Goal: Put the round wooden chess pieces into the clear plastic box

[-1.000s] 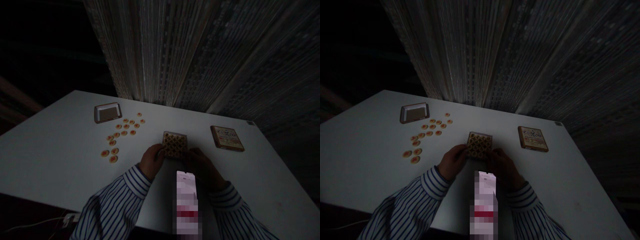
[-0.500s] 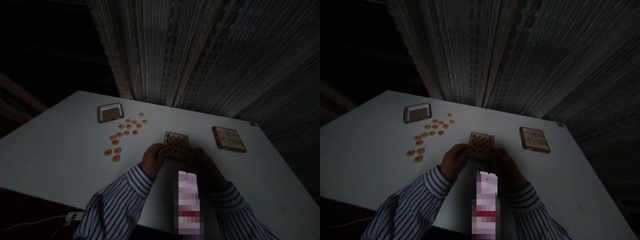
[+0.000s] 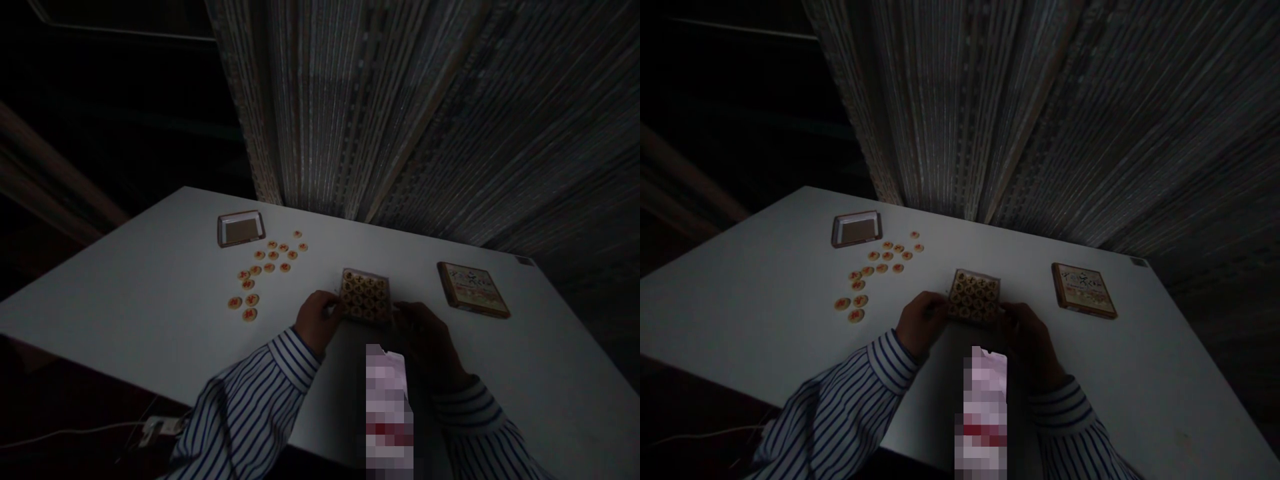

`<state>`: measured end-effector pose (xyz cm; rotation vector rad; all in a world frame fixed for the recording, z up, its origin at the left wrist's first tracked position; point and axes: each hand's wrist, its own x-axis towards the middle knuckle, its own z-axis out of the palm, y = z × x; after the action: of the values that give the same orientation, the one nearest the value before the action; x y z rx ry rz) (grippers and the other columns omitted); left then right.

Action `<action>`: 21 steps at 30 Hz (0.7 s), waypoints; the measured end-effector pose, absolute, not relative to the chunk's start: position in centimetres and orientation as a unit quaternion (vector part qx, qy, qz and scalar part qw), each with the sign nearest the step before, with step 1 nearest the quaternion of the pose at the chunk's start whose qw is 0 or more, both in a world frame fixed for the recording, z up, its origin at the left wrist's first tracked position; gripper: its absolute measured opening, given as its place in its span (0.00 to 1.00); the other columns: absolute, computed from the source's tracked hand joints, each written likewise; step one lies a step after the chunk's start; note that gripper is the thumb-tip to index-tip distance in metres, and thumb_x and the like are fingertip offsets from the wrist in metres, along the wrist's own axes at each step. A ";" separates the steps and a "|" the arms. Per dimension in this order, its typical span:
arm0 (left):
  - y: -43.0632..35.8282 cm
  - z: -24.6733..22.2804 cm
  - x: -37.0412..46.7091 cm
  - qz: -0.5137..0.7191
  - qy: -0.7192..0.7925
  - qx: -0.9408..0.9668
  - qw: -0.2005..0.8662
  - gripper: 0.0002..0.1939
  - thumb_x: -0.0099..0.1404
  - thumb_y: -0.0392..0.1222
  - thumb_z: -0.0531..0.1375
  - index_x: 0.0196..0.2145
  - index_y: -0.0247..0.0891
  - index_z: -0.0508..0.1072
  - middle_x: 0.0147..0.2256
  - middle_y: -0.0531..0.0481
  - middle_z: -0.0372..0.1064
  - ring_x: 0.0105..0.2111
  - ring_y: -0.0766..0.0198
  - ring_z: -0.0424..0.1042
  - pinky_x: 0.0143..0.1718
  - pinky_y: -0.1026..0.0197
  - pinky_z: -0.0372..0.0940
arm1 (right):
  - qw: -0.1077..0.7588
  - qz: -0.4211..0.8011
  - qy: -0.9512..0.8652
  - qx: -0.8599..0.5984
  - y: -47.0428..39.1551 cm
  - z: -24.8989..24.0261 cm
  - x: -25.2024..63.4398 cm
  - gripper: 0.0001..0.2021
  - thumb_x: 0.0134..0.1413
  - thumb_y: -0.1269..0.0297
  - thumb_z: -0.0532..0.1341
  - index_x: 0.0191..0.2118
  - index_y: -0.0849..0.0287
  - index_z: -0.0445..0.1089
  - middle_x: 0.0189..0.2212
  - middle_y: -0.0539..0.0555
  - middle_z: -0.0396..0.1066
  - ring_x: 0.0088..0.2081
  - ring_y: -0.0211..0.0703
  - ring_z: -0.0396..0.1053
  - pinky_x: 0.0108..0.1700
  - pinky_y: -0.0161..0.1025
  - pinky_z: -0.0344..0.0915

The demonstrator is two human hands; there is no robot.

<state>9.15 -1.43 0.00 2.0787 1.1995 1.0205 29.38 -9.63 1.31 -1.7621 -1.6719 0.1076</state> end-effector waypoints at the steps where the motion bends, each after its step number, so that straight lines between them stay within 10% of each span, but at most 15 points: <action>1: -1.4 0.0 9.1 0.378 0.443 0.770 0.262 0.03 0.56 0.34 0.57 0.28 0.36 0.71 0.28 0.49 0.70 0.30 0.64 0.69 0.32 0.61 0.65 | 0.351 0.038 -0.642 -0.680 -9.6 1.3 29.4 0.14 0.56 0.56 0.52 0.38 0.60 0.68 0.29 0.55 0.70 0.27 0.40 0.67 0.27 0.37 0.66; 21: -1.8 0.1 7.8 0.391 0.428 0.763 0.287 0.05 0.58 0.33 0.55 0.30 0.37 0.71 0.28 0.49 0.71 0.29 0.65 0.69 0.32 0.62 0.65 | 0.369 0.039 -0.649 -0.664 -9.4 1.4 29.7 0.11 0.55 0.60 0.52 0.33 0.59 0.67 0.27 0.54 0.70 0.27 0.40 0.67 0.28 0.37 0.64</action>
<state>7.78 -1.80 0.10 2.0384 1.1429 1.0440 29.71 -9.36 1.41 -1.7055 -1.6661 0.0998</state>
